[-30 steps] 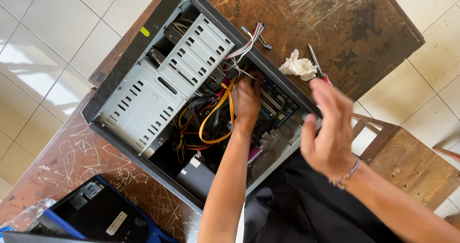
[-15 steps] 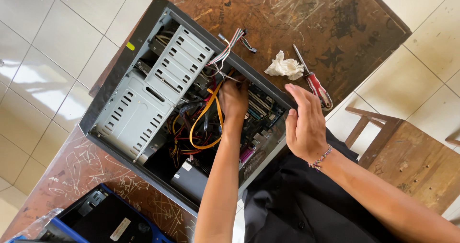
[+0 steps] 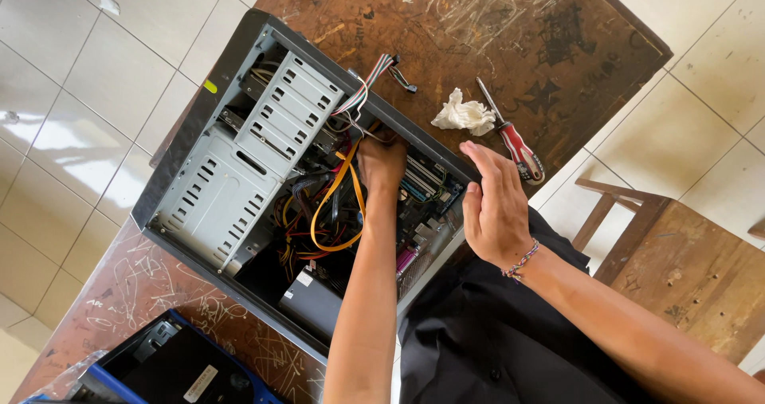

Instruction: The person connects several small front-panel wires to the motherboard inside an open desktop computer case. They handle individual connectors, align them with pins, and press them into place on the board.

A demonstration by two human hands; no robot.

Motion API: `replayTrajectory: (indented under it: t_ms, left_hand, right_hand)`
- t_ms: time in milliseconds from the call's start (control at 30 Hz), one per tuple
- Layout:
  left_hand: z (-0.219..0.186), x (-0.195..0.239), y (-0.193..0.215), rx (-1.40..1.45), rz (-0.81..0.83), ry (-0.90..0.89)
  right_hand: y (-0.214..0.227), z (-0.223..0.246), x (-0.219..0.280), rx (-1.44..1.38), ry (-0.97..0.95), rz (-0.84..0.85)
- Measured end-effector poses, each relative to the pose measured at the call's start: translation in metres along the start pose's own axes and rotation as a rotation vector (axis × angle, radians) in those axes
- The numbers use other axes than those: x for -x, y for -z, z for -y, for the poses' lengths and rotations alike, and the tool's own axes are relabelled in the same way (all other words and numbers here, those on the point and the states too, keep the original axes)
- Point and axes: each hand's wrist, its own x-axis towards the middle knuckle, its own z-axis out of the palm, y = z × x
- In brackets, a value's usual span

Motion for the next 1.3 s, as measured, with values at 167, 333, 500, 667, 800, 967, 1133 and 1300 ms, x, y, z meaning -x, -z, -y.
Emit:
replayTrajectory:
  t_ms: [167,333,500,667,800,967,1133,1300]
  left_hand:
    - [-0.018,0.007,0.007,-0.025,0.025,0.072]
    - [-0.010,-0.001,-0.002,-0.085,0.029,0.136]
    - [-0.032,0.003,0.004,-0.015,-0.013,0.171]
    - [0.001,-0.017,-0.009,-0.121,0.003,0.196]
    - [-0.030,-0.002,0.001,-0.102,0.009,0.204]
    - [0.003,-0.024,-0.015,-0.086,-0.013,0.154]
    - [0.010,-0.029,-0.016,-0.050,-0.020,0.116]
    - [0.034,-0.044,-0.034,-0.114,-0.038,0.122]
  right_hand:
    - [0.000,-0.002,-0.001,-0.010,0.024,-0.012]
    - [0.001,-0.001,0.000,-0.024,0.021,-0.011]
    - [0.000,-0.003,-0.001,-0.038,0.034,-0.027]
    - [0.008,0.003,-0.003,-0.028,0.050,-0.024]
    - [0.003,-0.006,-0.001,-0.044,0.066,-0.026]
    - [0.004,-0.008,-0.002,-0.064,0.092,-0.022]
    - [0.005,-0.007,-0.004,-0.059,0.098,-0.011]
    - [0.006,-0.005,-0.007,-0.060,0.104,-0.011]
